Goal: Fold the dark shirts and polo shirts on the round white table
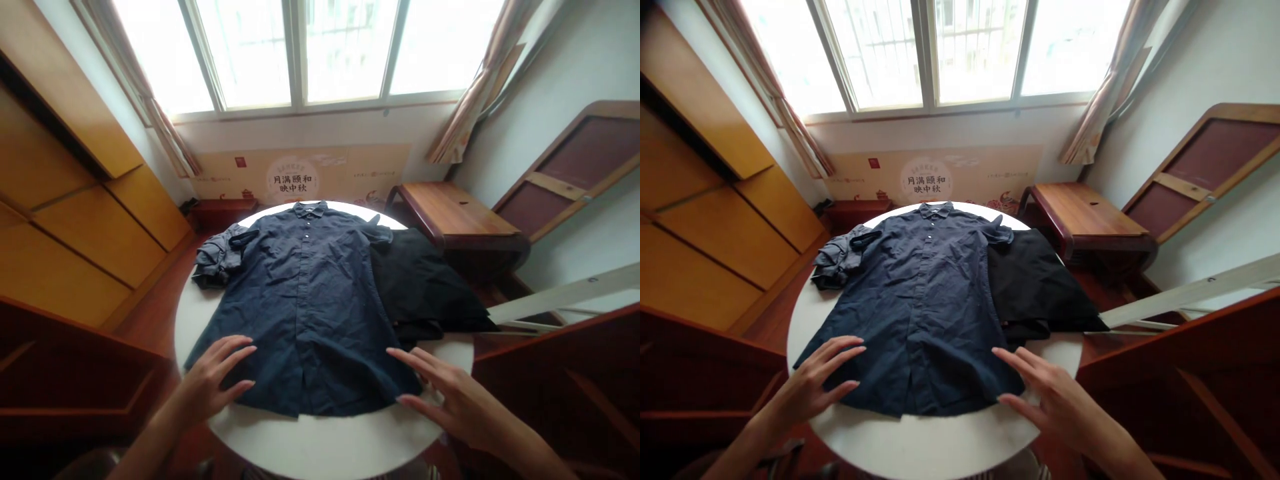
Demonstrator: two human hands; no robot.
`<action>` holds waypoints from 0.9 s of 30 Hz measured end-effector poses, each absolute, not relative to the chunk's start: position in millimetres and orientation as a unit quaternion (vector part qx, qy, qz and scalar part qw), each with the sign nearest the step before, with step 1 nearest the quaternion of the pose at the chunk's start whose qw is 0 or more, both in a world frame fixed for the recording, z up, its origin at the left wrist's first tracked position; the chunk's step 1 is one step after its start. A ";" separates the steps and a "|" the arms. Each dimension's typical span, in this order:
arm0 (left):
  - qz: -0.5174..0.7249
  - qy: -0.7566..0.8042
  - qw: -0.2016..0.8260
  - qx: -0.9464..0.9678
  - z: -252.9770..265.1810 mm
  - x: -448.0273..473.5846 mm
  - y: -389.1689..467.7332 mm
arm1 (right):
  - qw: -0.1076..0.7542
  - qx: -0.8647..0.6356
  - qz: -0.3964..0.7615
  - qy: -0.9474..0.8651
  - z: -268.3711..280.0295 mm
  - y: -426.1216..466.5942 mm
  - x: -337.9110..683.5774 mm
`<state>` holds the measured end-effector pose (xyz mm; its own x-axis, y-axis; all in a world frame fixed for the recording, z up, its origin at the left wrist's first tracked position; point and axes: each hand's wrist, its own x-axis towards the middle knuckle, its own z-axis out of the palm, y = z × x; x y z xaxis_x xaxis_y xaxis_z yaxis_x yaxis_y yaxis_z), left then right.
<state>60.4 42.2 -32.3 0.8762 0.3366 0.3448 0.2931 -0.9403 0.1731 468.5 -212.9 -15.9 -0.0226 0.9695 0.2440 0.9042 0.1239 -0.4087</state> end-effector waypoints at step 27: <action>0.303 0.280 0.091 0.906 27.3 121.3 157.8 | 0.185 -0.532 0.085 -0.822 63.0 -156.8 426.9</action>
<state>121.3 157.8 27.3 0.6594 0.5630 0.4983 0.4532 -0.8265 0.3340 426.9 -156.8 63.0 -0.3644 0.9064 0.2137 0.8432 0.4185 -0.3375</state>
